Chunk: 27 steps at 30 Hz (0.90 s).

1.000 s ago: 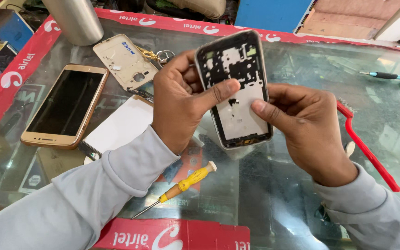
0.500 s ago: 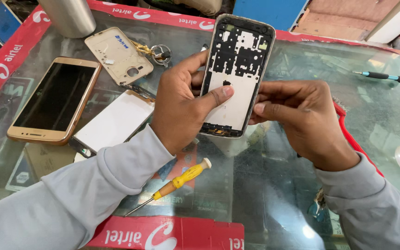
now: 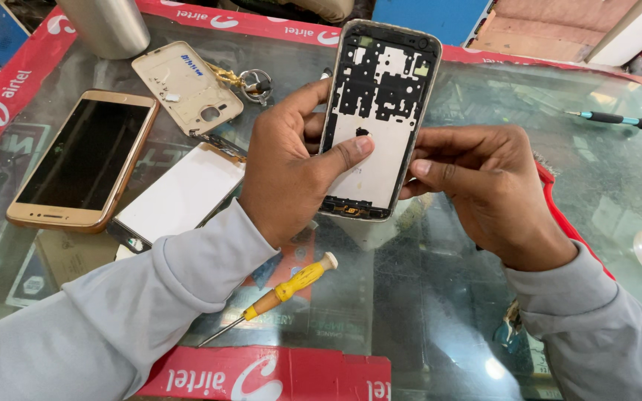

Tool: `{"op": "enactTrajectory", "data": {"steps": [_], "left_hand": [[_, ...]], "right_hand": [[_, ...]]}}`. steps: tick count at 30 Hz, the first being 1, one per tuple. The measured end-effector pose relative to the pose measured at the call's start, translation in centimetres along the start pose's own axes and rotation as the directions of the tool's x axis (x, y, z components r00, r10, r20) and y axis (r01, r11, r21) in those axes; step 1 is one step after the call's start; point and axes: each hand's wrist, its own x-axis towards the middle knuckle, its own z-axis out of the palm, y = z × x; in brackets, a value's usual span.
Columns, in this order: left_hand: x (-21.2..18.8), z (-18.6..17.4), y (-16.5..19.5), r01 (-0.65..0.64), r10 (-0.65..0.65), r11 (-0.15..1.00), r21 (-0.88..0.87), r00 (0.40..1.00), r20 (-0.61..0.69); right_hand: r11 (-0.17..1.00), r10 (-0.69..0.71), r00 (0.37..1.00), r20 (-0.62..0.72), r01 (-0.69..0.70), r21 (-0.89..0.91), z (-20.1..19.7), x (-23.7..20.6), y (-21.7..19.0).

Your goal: The person removes the back cover of a white smartphone, then repeatedly peels off and re-applies a large white adhesive sheet on the internal frame. They handle the phone's back cover and screen assembly, inspecting the interior and edges throughout.

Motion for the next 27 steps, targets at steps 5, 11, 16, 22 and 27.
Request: {"op": "enactTrajectory", "data": {"steps": [5,11,16,22,27], "left_hand": [[0.0,0.0,-0.3,-0.016,0.016,1.0,-0.017,1.0,-0.014],[0.0,0.2,-0.7,-0.072,0.072,0.996,-0.046,0.997,0.002],[-0.4,0.1,-0.8,-0.149,0.146,0.973,0.175,0.989,0.03],[-0.4,0.4,-1.0,-0.121,0.12,0.993,0.012,0.992,0.043],[-0.7,0.4,-1.1,-0.128,0.129,0.992,-0.019,0.991,0.039]], "right_hand": [[1.0,-0.012,0.999,0.033,0.011,0.01,0.4,0.0,-0.4],[0.993,-0.008,1.0,0.02,0.01,-0.121,1.3,0.0,-0.9],[0.985,0.011,0.999,0.038,-0.004,-0.174,1.7,-0.1,-1.0],[0.974,0.027,0.998,0.05,-0.015,-0.227,1.8,0.0,-1.0],[0.982,0.048,0.998,0.041,-0.039,-0.182,2.1,0.0,-1.0]]}}
